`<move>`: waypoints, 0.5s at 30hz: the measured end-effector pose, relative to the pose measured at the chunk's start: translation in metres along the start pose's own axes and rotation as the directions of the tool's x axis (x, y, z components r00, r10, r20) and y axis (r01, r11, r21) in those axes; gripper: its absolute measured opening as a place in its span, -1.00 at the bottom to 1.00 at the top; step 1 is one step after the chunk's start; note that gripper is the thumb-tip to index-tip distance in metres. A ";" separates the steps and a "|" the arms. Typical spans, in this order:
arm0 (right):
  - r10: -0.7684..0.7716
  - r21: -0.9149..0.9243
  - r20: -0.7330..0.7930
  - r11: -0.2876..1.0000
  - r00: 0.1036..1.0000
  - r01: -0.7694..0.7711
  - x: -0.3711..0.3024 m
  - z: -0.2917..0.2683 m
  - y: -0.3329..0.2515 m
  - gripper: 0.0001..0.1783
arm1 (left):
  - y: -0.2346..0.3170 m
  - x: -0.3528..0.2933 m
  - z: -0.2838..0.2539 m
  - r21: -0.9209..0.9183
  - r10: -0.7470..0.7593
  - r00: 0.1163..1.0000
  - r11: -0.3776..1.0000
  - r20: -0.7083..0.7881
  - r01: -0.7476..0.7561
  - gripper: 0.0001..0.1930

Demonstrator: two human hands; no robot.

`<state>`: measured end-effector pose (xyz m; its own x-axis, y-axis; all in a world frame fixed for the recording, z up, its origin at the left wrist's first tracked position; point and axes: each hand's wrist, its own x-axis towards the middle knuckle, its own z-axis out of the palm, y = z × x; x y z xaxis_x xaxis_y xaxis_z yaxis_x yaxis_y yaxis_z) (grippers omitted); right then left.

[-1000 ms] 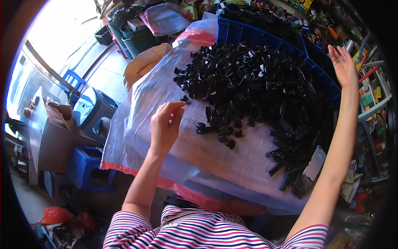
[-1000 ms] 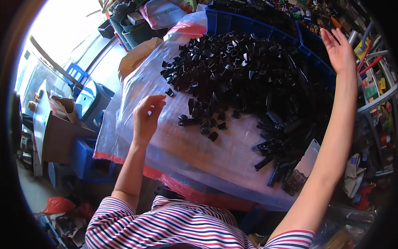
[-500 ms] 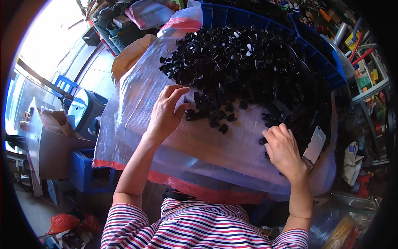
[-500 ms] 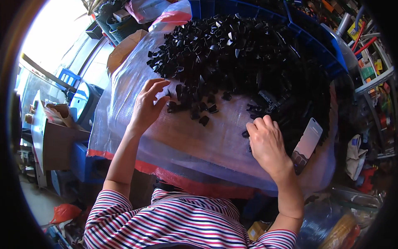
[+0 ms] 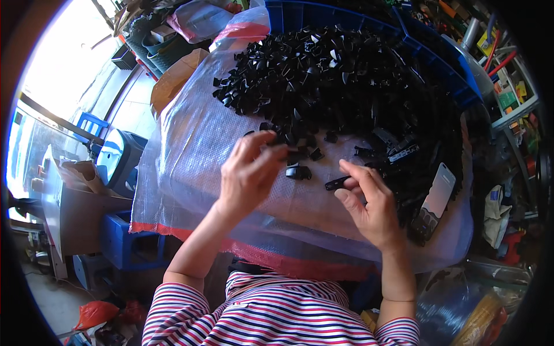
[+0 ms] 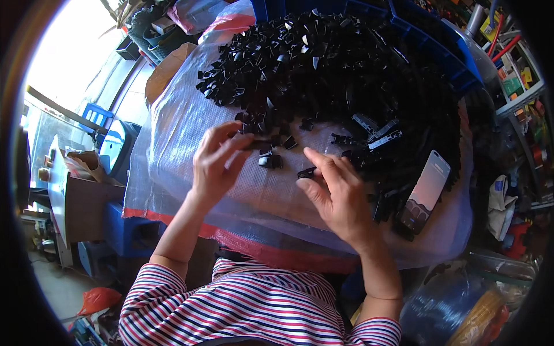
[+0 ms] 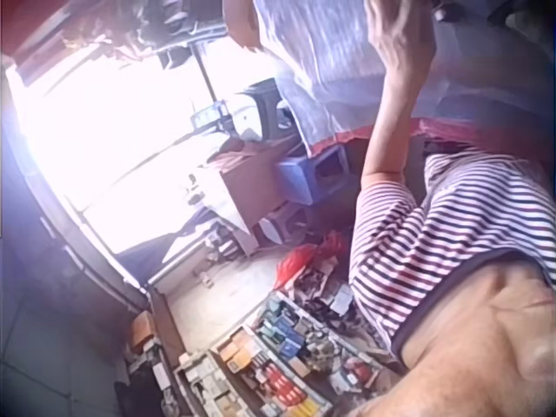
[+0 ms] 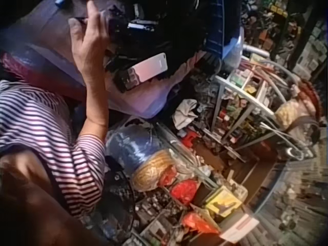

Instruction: Assembling small black plastic components by snapping pieces together at a workbench.

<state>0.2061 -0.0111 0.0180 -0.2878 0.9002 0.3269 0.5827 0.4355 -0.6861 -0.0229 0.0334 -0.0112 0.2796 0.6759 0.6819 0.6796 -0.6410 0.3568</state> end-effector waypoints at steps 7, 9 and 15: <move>0.288 0.445 -0.036 0.862 0.957 -0.242 -0.016 0.029 0.005 -0.69 | 0.033 -0.010 0.019 -0.216 0.167 0.979 0.967 0.120 -0.138 -0.66; 0.269 0.269 -0.097 0.934 0.958 -0.235 -0.023 0.023 0.005 -0.76 | 0.019 -0.005 0.011 -0.281 -0.016 0.991 0.958 0.136 0.053 -0.67; 0.019 -0.134 0.004 0.991 1.000 -0.018 -0.019 0.022 -0.001 -0.74 | -0.030 -0.005 -0.003 0.176 -0.384 0.923 0.911 0.026 0.374 -0.84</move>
<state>0.1939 -0.0286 -0.0017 -0.2798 0.9083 0.3109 0.6846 0.4158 -0.5986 -0.0472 0.0485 -0.0231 0.0146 0.8792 0.4763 0.8426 -0.2672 0.4675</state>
